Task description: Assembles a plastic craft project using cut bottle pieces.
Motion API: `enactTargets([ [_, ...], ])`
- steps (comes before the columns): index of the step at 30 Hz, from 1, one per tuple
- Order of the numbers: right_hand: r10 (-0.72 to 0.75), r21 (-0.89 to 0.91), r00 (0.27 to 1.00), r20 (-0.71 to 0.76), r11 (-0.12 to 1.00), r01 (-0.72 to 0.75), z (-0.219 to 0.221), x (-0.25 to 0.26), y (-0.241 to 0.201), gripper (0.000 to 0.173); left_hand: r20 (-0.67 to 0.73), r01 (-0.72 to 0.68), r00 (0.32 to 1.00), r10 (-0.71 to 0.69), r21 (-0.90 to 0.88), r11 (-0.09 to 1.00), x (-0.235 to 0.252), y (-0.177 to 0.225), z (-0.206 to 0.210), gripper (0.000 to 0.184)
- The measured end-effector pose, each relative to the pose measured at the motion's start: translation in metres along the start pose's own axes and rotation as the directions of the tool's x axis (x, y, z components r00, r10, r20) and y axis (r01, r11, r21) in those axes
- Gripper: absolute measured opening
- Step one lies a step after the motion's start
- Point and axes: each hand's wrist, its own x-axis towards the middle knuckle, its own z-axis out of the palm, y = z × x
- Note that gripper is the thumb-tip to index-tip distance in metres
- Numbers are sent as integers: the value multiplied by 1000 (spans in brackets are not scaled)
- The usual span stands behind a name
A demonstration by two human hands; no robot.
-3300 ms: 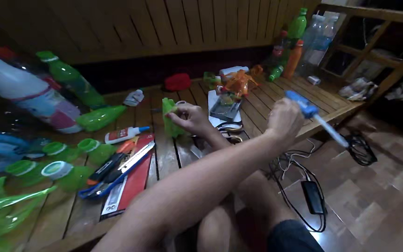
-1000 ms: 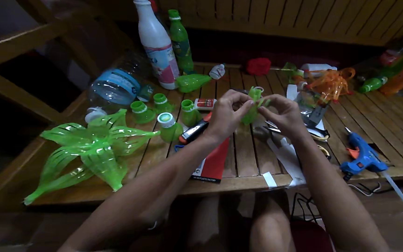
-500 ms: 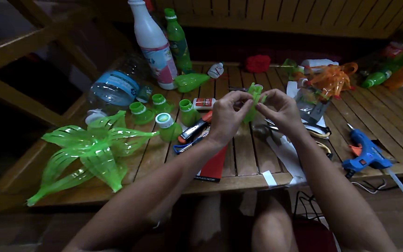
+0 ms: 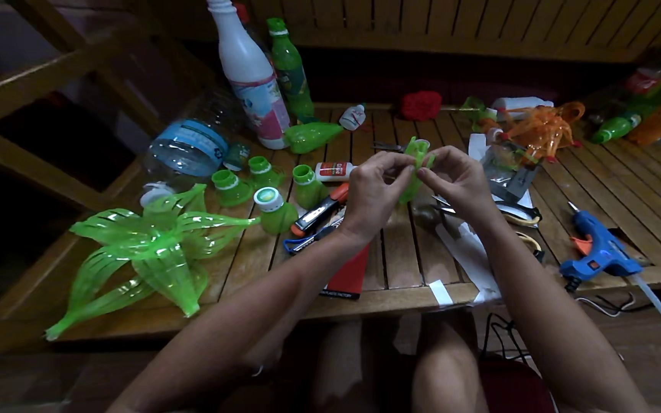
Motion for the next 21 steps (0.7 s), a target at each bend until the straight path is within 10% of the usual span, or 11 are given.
enactTargets([
  [21, -13, -46, 1000, -13, 999, 12, 0, 1, 2, 11, 6, -13, 1000, 13, -27, 1000, -1, 1, -1, 12],
])
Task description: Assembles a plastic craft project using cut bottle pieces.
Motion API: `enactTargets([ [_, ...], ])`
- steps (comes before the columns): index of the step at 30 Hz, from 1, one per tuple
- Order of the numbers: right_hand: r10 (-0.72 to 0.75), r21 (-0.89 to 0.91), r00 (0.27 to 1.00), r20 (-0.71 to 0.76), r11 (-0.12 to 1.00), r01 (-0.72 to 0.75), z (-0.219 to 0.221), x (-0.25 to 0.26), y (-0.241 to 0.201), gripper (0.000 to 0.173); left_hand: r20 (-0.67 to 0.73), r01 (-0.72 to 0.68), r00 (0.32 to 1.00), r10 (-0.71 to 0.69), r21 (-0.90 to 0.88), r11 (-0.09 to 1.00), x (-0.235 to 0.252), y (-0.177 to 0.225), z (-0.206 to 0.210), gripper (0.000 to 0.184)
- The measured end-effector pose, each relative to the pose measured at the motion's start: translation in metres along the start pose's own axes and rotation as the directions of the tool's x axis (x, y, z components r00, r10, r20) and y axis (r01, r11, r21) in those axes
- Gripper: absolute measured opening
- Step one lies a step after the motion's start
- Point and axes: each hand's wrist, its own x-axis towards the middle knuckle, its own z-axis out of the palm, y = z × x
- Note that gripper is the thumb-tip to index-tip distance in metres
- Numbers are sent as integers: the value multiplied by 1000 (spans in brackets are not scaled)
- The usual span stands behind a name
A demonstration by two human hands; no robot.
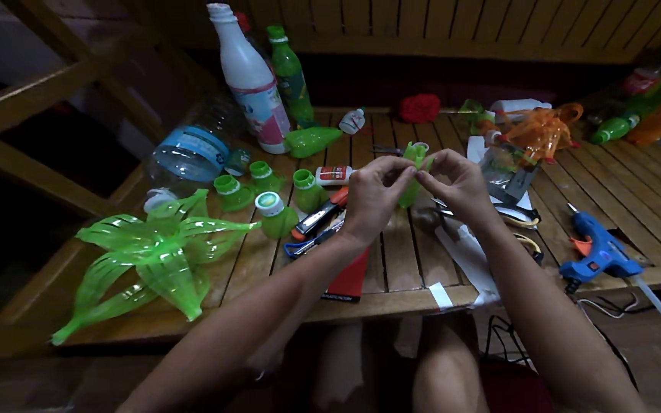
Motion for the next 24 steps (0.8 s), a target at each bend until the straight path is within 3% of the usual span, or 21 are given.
enactTargets([
  [7, -7, -13, 999, 33, 1000, 7, -2, 0, -1, 13, 21, 23, 1000, -23, -22, 999, 0, 2, -1, 9],
  [12, 7, 73, 994, 113, 997, -16, -7, 0, -6, 25, 28, 36, 999, -35, -52, 998, -1, 3, 0, 9],
  [24, -9, 125, 998, 55, 992, 2, -4, 1, -10, 13, 36, 10, 999, -8, -51, 999, -5, 5, 1, 8],
])
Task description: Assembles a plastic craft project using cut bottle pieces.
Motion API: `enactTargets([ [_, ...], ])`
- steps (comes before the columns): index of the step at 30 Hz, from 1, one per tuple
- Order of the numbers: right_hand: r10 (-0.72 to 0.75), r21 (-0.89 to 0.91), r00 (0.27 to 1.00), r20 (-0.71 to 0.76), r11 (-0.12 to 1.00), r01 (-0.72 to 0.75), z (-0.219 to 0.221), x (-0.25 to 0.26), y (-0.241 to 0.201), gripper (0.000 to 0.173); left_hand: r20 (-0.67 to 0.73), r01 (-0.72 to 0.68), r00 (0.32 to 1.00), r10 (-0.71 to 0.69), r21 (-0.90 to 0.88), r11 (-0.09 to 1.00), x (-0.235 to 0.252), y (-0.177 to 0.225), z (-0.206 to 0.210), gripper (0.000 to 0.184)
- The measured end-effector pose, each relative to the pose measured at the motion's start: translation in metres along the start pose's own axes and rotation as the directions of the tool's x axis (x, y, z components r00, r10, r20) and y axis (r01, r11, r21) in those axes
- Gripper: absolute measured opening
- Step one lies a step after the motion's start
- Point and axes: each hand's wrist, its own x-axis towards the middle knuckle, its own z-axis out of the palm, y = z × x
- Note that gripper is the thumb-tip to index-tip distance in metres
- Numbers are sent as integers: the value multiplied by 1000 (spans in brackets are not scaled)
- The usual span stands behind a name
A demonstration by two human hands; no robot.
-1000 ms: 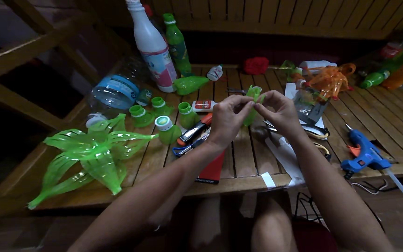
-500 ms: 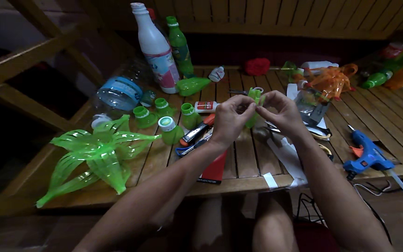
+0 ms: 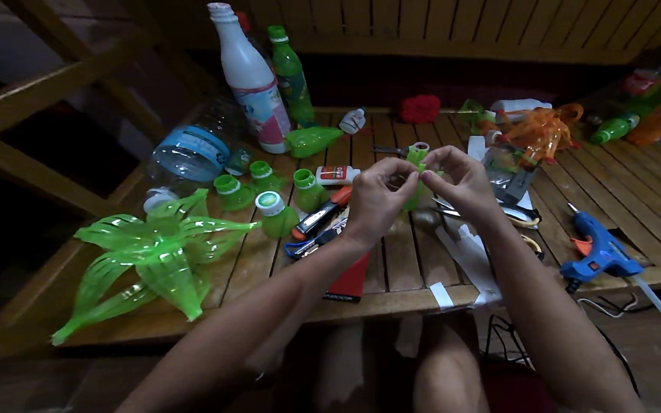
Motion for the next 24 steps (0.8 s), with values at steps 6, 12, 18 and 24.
enactTargets([
  [6, -14, -4, 1000, -2, 1000, 14, 2, 1, -3, 10, -1, -28, 1000, 28, 43, 999, -2, -1, 2, 9],
  [12, -21, -6, 1000, -1, 1000, 21, 3, 0, -3, 9, 3, -56, 998, 56, 69, 996, -3, 0, 2, 11],
  [18, -11, 12, 1000, -12, 1000, 11, 6, 0, -3, 8, 8, -68, 998, 68, 81, 994, -4, -1, 3, 10],
  [24, 19, 0, 1000, -23, 1000, -19, 6, -1, -5, 6, 8, -63, 998, 62, 78, 995, -5, -1, 2, 10],
])
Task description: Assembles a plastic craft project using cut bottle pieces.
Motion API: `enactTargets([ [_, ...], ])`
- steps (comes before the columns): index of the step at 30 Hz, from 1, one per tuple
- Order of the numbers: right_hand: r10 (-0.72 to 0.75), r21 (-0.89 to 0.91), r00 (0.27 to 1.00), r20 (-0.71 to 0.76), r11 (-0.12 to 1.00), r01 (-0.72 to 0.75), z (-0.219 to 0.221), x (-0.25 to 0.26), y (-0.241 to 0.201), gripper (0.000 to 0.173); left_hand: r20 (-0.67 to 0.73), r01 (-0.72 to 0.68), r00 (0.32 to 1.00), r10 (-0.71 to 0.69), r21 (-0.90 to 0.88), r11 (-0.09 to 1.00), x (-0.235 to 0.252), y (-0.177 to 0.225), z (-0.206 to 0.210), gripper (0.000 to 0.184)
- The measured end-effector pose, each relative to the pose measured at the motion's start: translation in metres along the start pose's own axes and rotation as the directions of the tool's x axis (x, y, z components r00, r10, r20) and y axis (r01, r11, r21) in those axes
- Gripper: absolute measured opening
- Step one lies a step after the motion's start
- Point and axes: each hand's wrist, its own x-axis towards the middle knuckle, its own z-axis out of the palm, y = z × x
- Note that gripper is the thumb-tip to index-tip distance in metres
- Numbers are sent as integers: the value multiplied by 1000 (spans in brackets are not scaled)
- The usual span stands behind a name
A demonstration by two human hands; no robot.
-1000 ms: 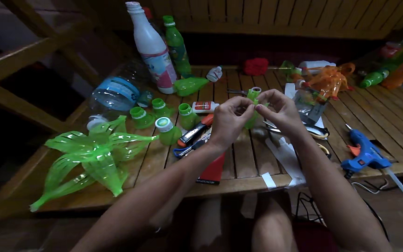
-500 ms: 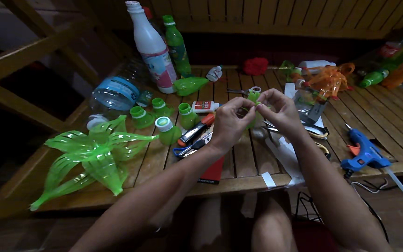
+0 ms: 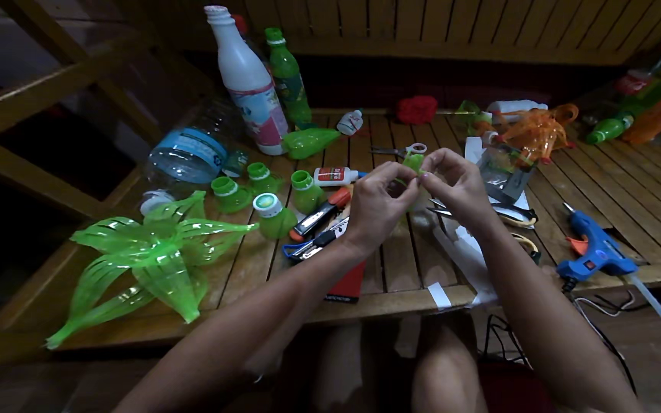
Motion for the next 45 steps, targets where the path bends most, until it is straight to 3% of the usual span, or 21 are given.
enactTargets([
  [45, 61, 27, 998, -26, 998, -60, 1, -1, -8, 7, 82, 12, 997, -15, 43, 999, 1, 4, -4, 14],
])
